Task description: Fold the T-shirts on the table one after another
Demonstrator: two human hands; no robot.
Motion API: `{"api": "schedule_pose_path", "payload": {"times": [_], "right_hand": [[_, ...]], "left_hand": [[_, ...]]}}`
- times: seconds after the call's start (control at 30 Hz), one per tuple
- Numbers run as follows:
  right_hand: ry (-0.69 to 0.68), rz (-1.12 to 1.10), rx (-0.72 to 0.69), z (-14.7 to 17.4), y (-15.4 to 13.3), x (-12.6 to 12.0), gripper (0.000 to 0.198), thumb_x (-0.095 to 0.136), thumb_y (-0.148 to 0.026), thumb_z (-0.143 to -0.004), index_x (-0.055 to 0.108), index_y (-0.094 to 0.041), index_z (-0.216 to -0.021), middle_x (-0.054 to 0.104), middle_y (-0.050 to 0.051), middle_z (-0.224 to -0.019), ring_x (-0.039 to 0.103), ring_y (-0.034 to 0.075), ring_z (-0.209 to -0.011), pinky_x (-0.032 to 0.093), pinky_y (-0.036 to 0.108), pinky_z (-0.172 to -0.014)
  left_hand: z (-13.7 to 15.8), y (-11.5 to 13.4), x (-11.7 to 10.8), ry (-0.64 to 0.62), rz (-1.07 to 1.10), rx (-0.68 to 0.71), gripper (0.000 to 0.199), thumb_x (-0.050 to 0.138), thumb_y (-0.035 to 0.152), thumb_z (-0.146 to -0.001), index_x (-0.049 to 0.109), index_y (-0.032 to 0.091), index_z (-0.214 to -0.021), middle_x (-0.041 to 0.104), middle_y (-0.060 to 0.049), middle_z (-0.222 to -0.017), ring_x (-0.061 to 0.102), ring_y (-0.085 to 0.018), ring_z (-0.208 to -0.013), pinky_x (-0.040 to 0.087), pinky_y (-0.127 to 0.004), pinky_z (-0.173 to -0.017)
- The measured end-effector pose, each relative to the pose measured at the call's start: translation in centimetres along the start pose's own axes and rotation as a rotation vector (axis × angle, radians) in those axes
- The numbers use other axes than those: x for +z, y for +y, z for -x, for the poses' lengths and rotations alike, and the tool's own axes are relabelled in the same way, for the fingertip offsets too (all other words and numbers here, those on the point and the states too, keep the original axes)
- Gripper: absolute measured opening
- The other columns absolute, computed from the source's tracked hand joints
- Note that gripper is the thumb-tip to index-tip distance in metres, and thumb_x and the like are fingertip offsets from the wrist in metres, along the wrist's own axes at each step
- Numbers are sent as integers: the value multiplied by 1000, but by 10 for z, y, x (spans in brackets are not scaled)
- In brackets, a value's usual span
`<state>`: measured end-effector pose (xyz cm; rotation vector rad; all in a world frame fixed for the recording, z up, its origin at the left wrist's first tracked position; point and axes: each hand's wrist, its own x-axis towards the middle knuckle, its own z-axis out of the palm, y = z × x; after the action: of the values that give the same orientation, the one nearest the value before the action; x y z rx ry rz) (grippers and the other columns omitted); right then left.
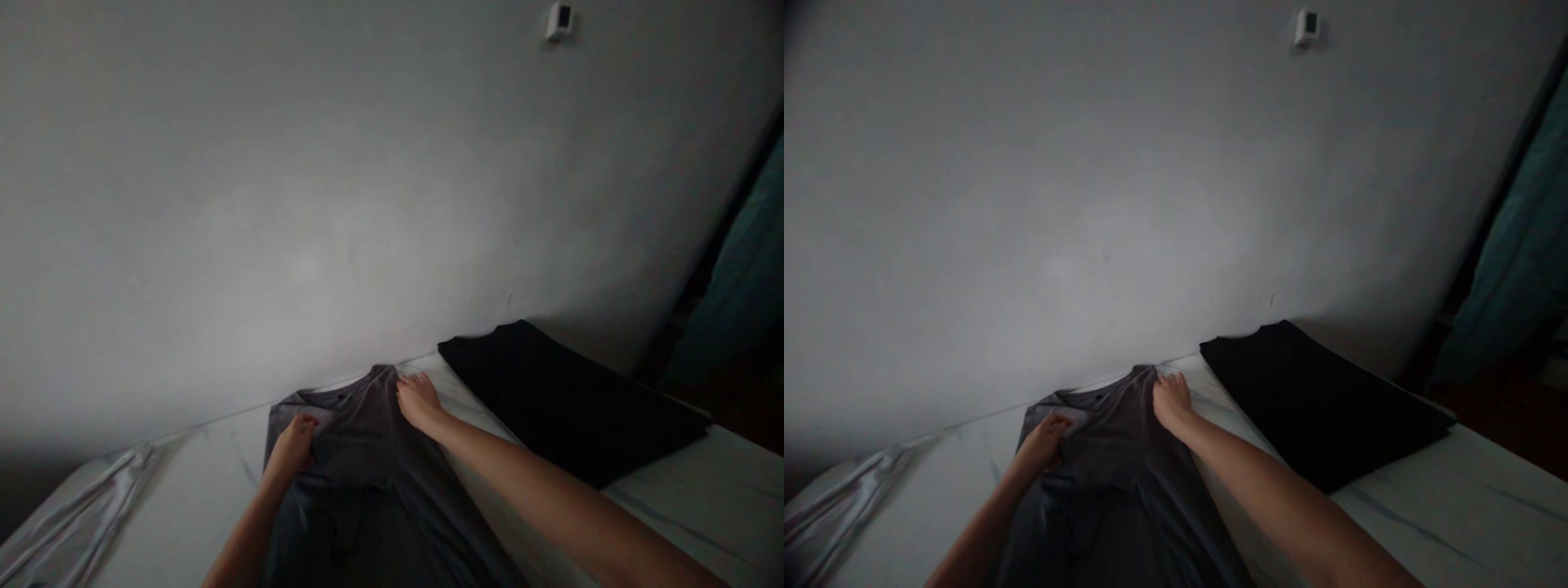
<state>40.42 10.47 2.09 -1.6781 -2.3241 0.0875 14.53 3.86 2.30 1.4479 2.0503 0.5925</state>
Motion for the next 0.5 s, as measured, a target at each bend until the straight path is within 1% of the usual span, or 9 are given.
{"api": "schedule_pose_path", "payload": {"times": [0.03,0.07,0.1,0.17,0.23,0.3,0.37,0.4,0.5], "right_hand": [[22,-14,-14,-7,-2,-3,32,42,-16,-92,70,-14,-108,67,16,-118,58,30,-114,35,43,-104],[43,-28,-27,-14,-4,-5,30,43,-19,-93,70,-15,-104,69,16,-112,60,29,-109,39,40,-100],[58,-42,-35,-22,-6,-6,29,42,-21,-94,70,-16,-101,70,15,-108,61,27,-105,41,38,-95],[81,-73,-52,-35,-12,-3,28,42,-21,-95,69,-17,-100,70,12,-106,61,24,-104,43,33,-91],[93,-114,-75,-44,-16,6,27,41,-17,-95,68,-18,-100,69,9,-107,60,20,-104,44,29,-89],[95,-150,-102,-47,-17,18,28,40,-14,-96,67,-17,-101,67,9,-109,59,17,-105,43,26,-90],[96,-174,-133,-45,-14,30,27,42,-14,-96,67,-16,-105,66,9,-114,58,17,-109,42,26,-95],[98,-183,-148,-43,-12,35,27,42,-15,-96,66,-15,-109,65,10,-118,56,17,-112,41,28,-97],[94,-197,-185,-39,-5,43,32,42,-15,-96,62,-15,-122,60,12,-130,51,20,-122,37,35,-106]], "left_hand": [[-1,-4,-1,-56,62,-4,28,32,20,-89,55,19,-104,55,4,-53,58,-16,-49,39,-24,-47],[-1,-8,-2,-114,126,11,28,35,17,-85,55,19,-105,53,6,-52,56,-14,-46,38,-23,-45],[-1,-11,-3,-173,195,40,30,41,14,-79,54,19,-105,54,6,-54,55,-13,-45,37,-21,-44],[1,-16,-5,-274,333,91,43,49,8,-64,54,20,-104,61,6,-65,55,-10,-48,37,-20,-46],[4,-15,-7,-369,447,118,54,51,5,-54,53,21,-106,64,6,-73,58,-10,-55,40,-19,-51],[9,-13,-9,-438,502,148,58,52,5,-53,52,21,-108,67,4,-78,62,-12,-67,44,-21,-60],[13,-10,-11,-456,490,182,56,55,7,-56,53,21,-110,68,2,-86,63,-14,-79,47,-24,-69],[15,-9,-12,-453,465,191,53,57,10,-59,53,21,-111,68,1,-87,63,-14,-82,47,-24,-70],[17,-12,-12,-443,397,184,52,65,23,-66,51,21,-116,64,4,-78,62,-13,-75,45,-25,-67]]}}
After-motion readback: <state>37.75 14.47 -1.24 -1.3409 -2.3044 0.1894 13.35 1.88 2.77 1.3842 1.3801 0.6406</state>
